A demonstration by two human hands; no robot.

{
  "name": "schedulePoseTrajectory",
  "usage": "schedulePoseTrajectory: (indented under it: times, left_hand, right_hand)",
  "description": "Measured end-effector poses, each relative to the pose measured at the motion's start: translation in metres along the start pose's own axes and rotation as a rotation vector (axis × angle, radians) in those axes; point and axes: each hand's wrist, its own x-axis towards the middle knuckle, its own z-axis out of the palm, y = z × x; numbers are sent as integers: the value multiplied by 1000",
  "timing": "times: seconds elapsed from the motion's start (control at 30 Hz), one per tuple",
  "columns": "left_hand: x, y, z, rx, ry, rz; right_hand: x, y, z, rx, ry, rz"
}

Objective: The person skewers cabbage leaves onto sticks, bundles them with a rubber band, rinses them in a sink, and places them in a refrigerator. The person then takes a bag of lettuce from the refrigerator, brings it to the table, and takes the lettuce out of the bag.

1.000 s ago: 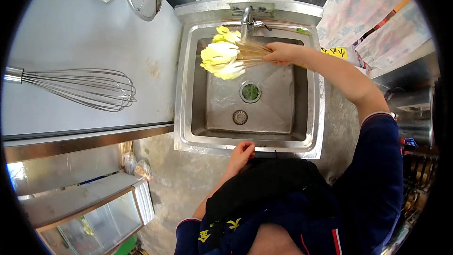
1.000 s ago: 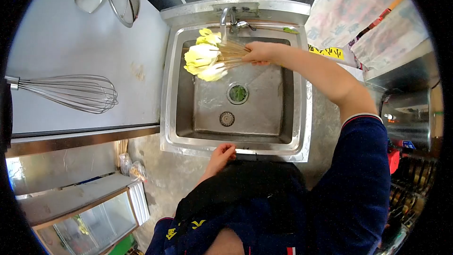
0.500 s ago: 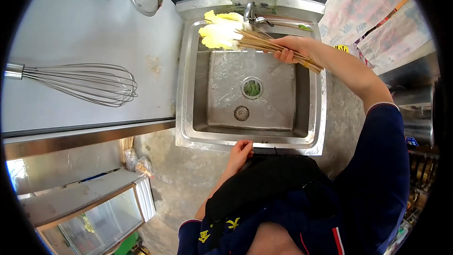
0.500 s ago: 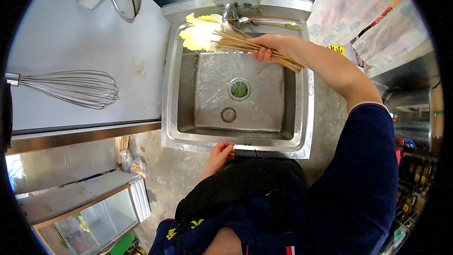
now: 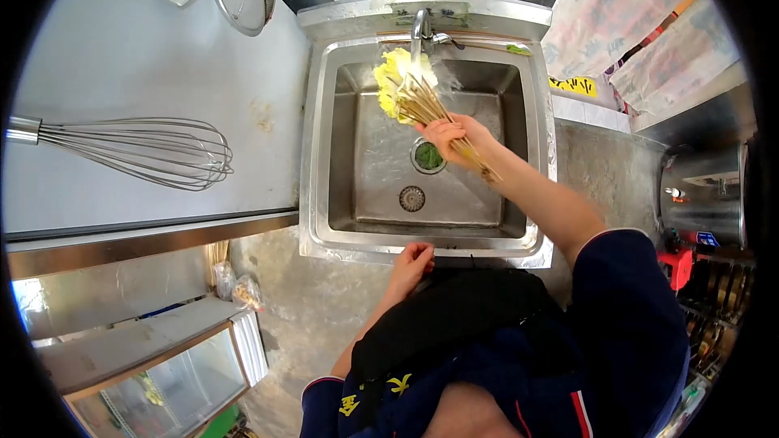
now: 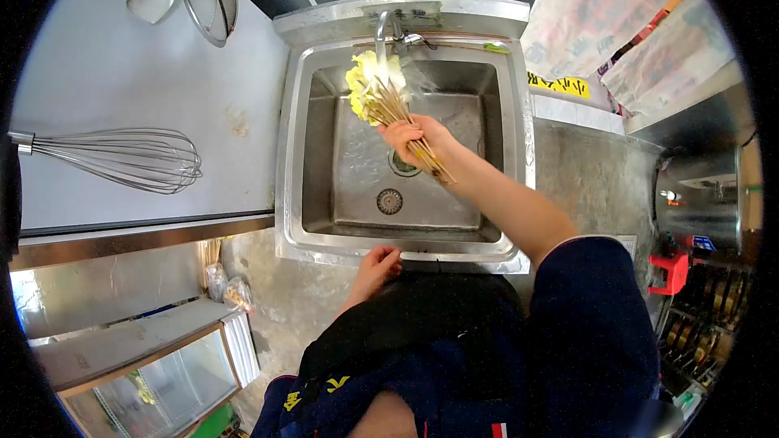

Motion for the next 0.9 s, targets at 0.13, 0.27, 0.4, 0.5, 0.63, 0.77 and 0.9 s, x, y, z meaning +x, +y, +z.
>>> schedulePoseTrajectory:
  times: [0.13, 0.27, 0.4, 0.5, 0.63, 0.77, 0.9]
  left_hand:
    - [-4, 10, 0, -49, 2, -27]
    - [-19, 61, -1, -236, -23, 39]
    - [-14, 95, 8, -359, -77, 106]
    - [1, 78, 17, -330, 22, 74]
    - [0, 68, 20, -189, 297, 137]
    - [-11, 81, 15, -148, 387, 165]
    - [-30, 81, -4, -221, 357, -84]
  right_hand:
    - [7, 7, 5, 29, 23, -44]
    - [10, 25, 6, -271, 170, -118]
    - [24, 64, -52, -1085, 332, -354]
    - [44, 86, -96, -1325, 281, -559]
    - [75, 97, -118, -1601, 289, -777]
    - [81, 106, -105, -1882, 315, -688]
    - [24, 53, -54, -2075, 294, -466]
